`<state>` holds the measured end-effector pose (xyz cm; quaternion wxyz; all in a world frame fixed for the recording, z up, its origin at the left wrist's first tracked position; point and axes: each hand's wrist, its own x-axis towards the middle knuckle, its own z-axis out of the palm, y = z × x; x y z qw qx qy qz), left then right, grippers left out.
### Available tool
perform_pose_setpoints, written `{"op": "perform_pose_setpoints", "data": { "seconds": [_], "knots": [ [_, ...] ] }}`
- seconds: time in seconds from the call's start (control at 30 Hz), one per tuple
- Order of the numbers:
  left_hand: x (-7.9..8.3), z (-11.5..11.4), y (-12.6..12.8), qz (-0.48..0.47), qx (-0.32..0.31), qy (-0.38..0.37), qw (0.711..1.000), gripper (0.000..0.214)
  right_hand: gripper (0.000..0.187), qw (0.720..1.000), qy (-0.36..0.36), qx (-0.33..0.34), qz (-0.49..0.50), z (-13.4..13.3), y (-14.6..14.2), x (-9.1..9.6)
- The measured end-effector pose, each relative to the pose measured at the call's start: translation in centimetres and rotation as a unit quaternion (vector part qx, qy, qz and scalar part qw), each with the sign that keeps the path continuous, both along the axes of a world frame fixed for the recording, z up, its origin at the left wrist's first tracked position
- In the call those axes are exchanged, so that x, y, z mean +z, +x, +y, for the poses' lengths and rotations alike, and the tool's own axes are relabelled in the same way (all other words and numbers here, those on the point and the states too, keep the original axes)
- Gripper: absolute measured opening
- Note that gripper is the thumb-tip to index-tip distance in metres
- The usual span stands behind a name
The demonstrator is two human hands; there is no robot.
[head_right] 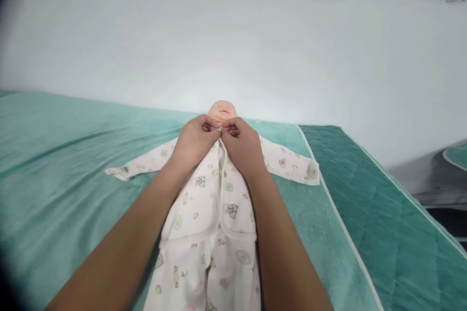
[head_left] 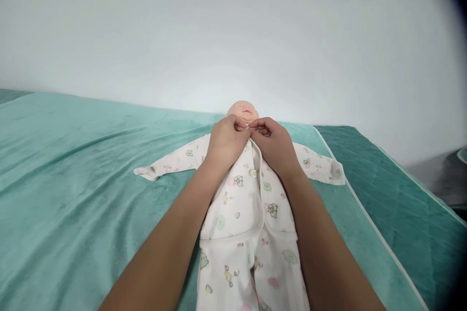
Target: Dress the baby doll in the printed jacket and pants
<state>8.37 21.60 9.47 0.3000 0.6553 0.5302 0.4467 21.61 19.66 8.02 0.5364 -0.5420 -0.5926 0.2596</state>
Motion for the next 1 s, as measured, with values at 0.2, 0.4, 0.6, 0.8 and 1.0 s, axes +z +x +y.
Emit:
{"op": "perform_pose_setpoints", "data": {
  "seconds": [0.2, 0.4, 0.6, 0.8, 1.0],
  "knots": [
    [0.19, 0.00, -0.41, 0.009, -0.026, -0.026, 0.999, 0.011, 0.013, 1.000, -0.010, 0.008, 0.010, -0.04, 0.08, 0.04],
    [0.49, -0.16, -0.43, 0.025, -0.026, -0.019, 0.999, 0.015, 0.011, 1.000, -0.002, 0.007, 0.016, 0.01, 0.17, -0.11],
    [0.19, 0.12, -0.32, 0.023, -0.021, -0.013, 0.999, 0.011, 0.010, 1.000, 0.017, -0.017, 0.012, 0.08, 0.18, -0.19],
    [-0.17, 0.35, -0.21, 0.029, -0.007, 0.009, 1.000, 0.006, 0.011, 0.999, 0.031, -0.032, -0.002, -0.18, 0.06, 0.01],
    [-0.13, 0.26, -0.25, 0.021, -0.012, 0.002, 1.000, 0.011, 0.013, 0.998, 0.064, -0.019, -0.020, -0.64, -0.09, 0.36]
  ]
}}
